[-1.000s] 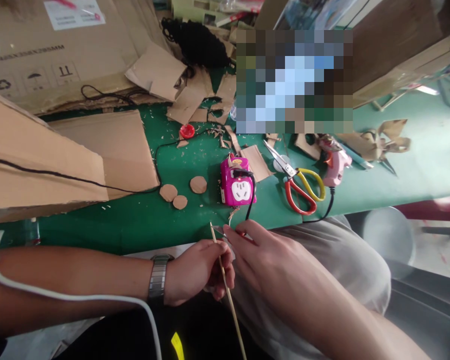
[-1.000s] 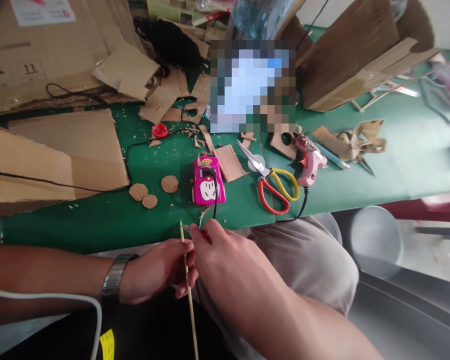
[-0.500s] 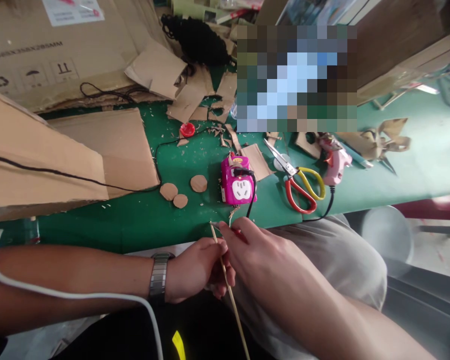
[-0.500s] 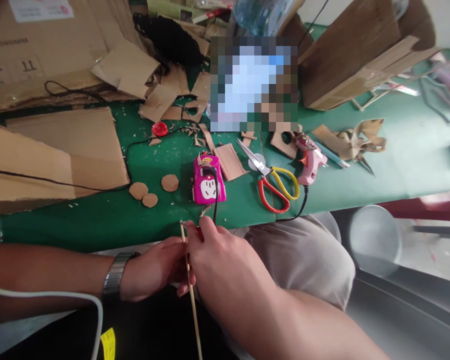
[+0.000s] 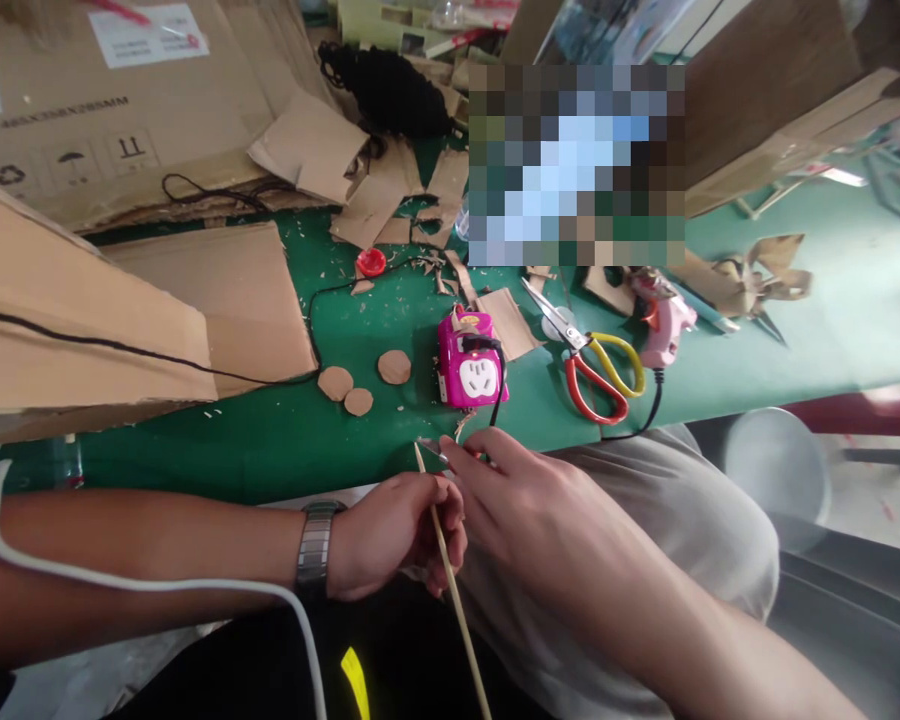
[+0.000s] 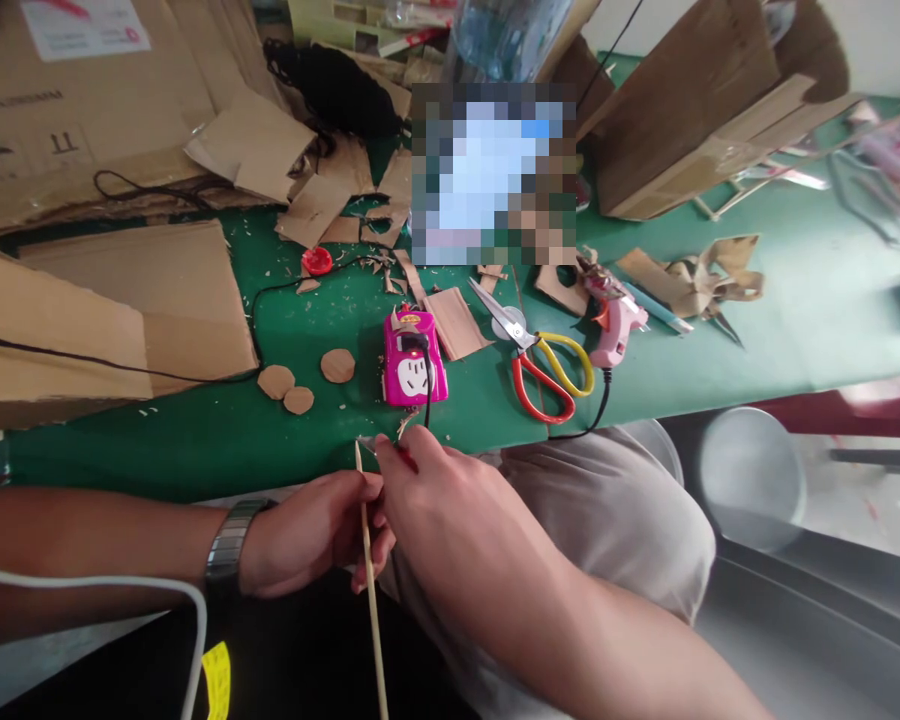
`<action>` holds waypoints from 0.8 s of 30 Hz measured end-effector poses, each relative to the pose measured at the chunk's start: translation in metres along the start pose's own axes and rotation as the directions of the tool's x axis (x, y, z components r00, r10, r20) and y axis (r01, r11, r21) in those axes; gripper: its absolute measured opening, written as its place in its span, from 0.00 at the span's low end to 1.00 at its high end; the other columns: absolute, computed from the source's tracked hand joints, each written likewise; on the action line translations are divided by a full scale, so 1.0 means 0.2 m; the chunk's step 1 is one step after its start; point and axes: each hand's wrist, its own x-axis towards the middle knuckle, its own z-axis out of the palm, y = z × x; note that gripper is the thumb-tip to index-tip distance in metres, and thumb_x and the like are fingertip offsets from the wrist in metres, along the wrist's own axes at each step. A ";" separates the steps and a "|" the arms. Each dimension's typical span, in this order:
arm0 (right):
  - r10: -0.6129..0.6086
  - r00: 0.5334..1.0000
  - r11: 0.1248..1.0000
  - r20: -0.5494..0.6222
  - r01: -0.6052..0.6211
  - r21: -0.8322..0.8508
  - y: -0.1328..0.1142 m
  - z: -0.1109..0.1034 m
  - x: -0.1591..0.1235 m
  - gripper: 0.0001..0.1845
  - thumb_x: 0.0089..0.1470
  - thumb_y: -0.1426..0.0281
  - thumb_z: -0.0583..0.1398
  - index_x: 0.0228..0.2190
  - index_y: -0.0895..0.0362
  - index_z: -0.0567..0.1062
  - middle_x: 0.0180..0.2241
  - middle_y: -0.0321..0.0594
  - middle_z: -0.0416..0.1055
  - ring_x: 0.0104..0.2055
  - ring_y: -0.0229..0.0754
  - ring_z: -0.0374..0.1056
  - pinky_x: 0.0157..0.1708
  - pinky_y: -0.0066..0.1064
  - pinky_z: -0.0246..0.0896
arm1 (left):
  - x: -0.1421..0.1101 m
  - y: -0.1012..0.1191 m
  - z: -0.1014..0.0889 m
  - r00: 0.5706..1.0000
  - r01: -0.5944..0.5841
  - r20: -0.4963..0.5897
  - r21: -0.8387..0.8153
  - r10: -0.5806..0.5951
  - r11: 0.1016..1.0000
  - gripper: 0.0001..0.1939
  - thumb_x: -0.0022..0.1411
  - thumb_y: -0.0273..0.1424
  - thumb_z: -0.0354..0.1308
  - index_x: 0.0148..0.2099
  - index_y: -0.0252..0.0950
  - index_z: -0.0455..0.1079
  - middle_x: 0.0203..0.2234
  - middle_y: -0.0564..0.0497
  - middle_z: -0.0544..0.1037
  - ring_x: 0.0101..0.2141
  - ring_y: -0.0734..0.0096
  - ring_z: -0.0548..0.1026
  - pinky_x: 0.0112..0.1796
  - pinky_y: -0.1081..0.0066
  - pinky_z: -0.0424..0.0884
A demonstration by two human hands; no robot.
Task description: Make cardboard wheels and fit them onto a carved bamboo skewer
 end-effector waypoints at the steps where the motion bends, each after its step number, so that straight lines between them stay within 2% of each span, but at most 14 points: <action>1: -0.010 1.000 1.000 -0.021 0.010 -0.008 0.01 -0.01 -0.01 0.04 0.60 0.72 0.67 0.37 0.58 0.84 0.46 0.47 0.80 0.41 0.49 0.75 0.27 0.34 0.74 | 0.00 0.00 0.00 1.000 0.009 0.007 -0.003 -0.009 1.000 0.15 0.60 0.45 0.53 0.31 0.39 0.62 0.22 0.50 0.73 0.20 0.71 0.70 0.24 0.70 0.67; 4: -0.025 0.998 1.000 -0.052 0.025 -0.009 0.03 -0.02 -0.04 0.04 0.60 0.72 0.67 0.37 0.58 0.85 0.49 0.48 0.80 0.43 0.50 0.75 0.28 0.35 0.75 | 0.00 0.01 0.00 1.000 0.016 0.020 -0.008 -0.016 1.000 0.14 0.60 0.44 0.52 0.31 0.39 0.62 0.21 0.51 0.73 0.20 0.70 0.70 0.24 0.70 0.67; 11: -0.055 0.994 0.997 0.093 0.048 0.067 0.00 -0.02 0.01 0.07 0.59 0.72 0.67 0.41 0.58 0.84 0.46 0.47 0.79 0.42 0.50 0.74 0.30 0.36 0.76 | 0.01 -0.01 -0.01 0.999 0.031 0.022 -0.026 -0.030 0.999 0.19 0.59 0.49 0.54 0.31 0.38 0.64 0.22 0.49 0.74 0.21 0.70 0.71 0.26 0.69 0.68; 16: -0.039 0.996 0.999 0.074 0.040 -0.012 -0.03 -0.02 0.02 0.09 0.55 0.76 0.66 0.39 0.58 0.84 0.47 0.48 0.80 0.40 0.49 0.73 0.28 0.36 0.74 | 0.01 -0.02 0.00 0.999 0.040 0.007 -0.011 -0.040 0.999 0.22 0.58 0.53 0.55 0.31 0.38 0.64 0.21 0.50 0.74 0.20 0.71 0.71 0.25 0.69 0.68; 21: 0.028 0.995 0.999 0.099 -0.024 -0.046 -0.07 -0.01 0.04 0.22 0.55 0.77 0.64 0.52 0.64 0.82 0.47 0.49 0.81 0.39 0.49 0.75 0.25 0.36 0.74 | 0.00 -0.01 0.01 0.999 0.036 -0.004 -0.001 -0.036 0.999 0.24 0.55 0.55 0.57 0.30 0.37 0.65 0.20 0.50 0.73 0.20 0.73 0.71 0.24 0.71 0.68; 24: 0.067 0.986 0.997 0.150 -0.061 -0.041 -0.08 -0.01 0.05 0.26 0.56 0.78 0.63 0.56 0.67 0.79 0.48 0.52 0.80 0.40 0.48 0.76 0.26 0.36 0.75 | 0.00 -0.02 0.02 0.999 0.035 0.000 0.010 -0.035 0.999 0.26 0.54 0.56 0.60 0.28 0.36 0.66 0.20 0.51 0.73 0.19 0.74 0.70 0.23 0.72 0.68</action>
